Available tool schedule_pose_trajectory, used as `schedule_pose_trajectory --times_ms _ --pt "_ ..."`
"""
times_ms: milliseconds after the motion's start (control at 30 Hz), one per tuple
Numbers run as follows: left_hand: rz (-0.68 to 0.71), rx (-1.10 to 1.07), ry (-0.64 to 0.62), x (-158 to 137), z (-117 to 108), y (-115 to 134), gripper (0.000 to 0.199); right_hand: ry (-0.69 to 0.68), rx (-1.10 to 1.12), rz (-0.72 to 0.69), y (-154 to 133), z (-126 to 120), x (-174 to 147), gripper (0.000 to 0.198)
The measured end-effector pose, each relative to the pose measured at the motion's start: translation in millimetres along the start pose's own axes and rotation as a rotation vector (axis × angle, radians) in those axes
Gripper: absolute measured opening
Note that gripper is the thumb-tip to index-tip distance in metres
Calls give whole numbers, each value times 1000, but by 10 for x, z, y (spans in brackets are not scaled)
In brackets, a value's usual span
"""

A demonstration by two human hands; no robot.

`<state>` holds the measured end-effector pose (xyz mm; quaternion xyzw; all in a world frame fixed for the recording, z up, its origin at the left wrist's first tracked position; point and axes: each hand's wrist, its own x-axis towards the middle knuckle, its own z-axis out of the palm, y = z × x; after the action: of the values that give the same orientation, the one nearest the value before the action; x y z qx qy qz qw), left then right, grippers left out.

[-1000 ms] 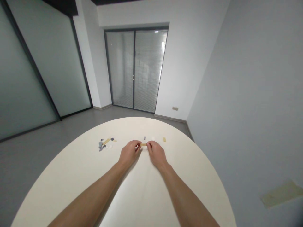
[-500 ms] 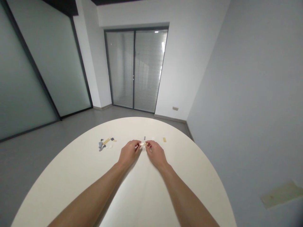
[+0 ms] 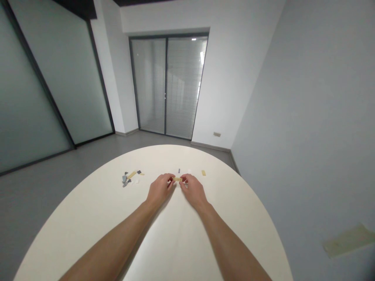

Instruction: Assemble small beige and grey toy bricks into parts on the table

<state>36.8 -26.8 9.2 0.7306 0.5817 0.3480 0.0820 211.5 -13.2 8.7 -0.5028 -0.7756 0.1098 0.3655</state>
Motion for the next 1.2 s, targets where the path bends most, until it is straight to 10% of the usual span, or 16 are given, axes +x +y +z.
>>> schedule_pose_trajectory --times_ms 1200 --pt "75 -37 -51 -22 -50 42 18 -30 33 -101 -7 4 1 14"
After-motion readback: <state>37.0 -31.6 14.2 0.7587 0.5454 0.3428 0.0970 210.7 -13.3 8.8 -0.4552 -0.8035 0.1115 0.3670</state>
